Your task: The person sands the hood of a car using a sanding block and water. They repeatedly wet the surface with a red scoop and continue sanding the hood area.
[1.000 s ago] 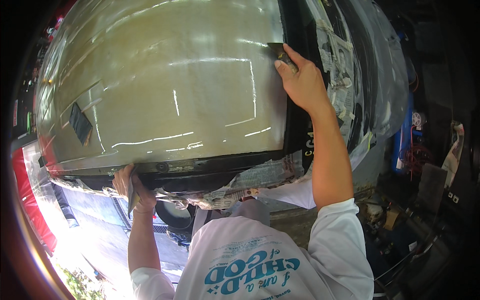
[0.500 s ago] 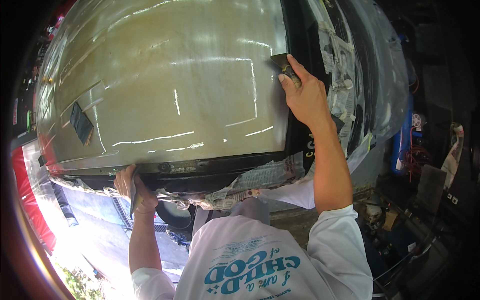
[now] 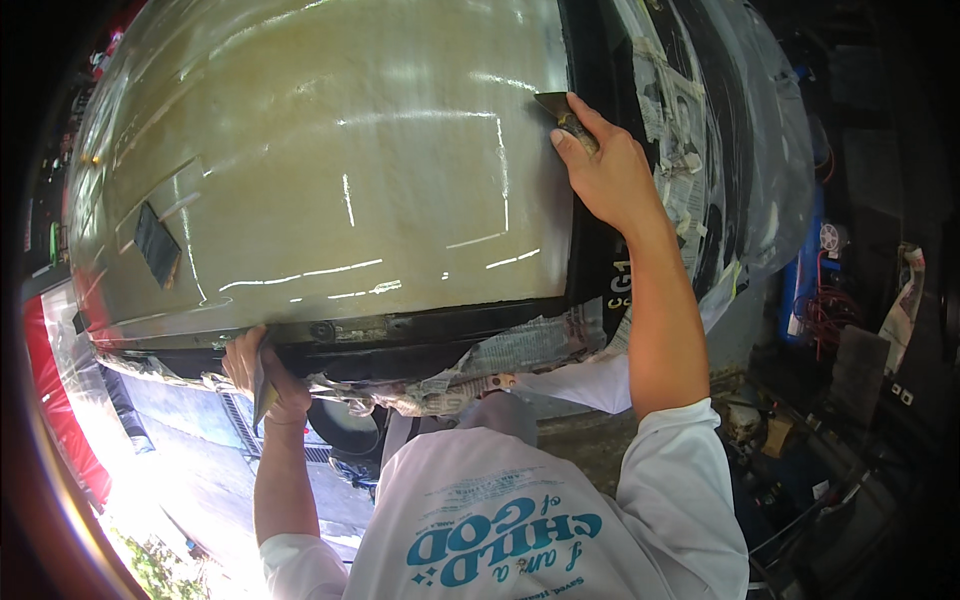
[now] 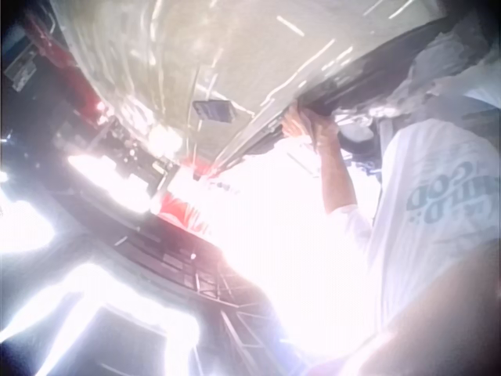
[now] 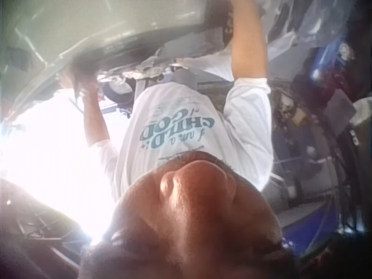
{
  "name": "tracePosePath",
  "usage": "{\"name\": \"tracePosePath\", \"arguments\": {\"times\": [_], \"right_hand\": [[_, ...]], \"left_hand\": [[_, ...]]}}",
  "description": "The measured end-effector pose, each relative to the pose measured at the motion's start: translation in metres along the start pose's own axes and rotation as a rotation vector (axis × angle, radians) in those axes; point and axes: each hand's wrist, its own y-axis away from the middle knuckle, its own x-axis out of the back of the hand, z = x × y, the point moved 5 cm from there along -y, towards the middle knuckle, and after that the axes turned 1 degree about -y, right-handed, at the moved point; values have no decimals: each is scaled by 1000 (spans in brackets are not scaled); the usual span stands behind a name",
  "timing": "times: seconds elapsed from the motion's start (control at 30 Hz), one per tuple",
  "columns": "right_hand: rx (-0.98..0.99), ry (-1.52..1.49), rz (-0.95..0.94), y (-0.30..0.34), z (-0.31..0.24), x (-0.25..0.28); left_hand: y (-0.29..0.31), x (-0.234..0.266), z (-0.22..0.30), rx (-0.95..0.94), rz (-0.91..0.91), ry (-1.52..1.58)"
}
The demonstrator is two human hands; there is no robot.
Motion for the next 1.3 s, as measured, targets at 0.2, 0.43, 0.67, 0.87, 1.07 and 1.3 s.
{"name": "tracePosePath", "arguments": {"times": [0.2, 0.43, 0.67, 0.87, 1.07, 1.3], "right_hand": [[31, -26, 34, -14, -6, 0], [-46, 19, 50, 16, -4, -6], [-26, 40, 80, 12, -1, -8], [-8, 50, 42, 6, -3, -2], [-3, 27, 5, -3, -4, 3], [16, -31, 60, -12, -9, 1]], "left_hand": [[-1, 0, -1, 28, -31, 1], [0, 1, -2, 79, -46, 4], [1, 0, -5, 62, -32, 32], [-1, 1, -1, 41, -36, 25], [1, 1, -1, 45, -47, 2], [2, 2, -3, 40, -48, -9]]}}
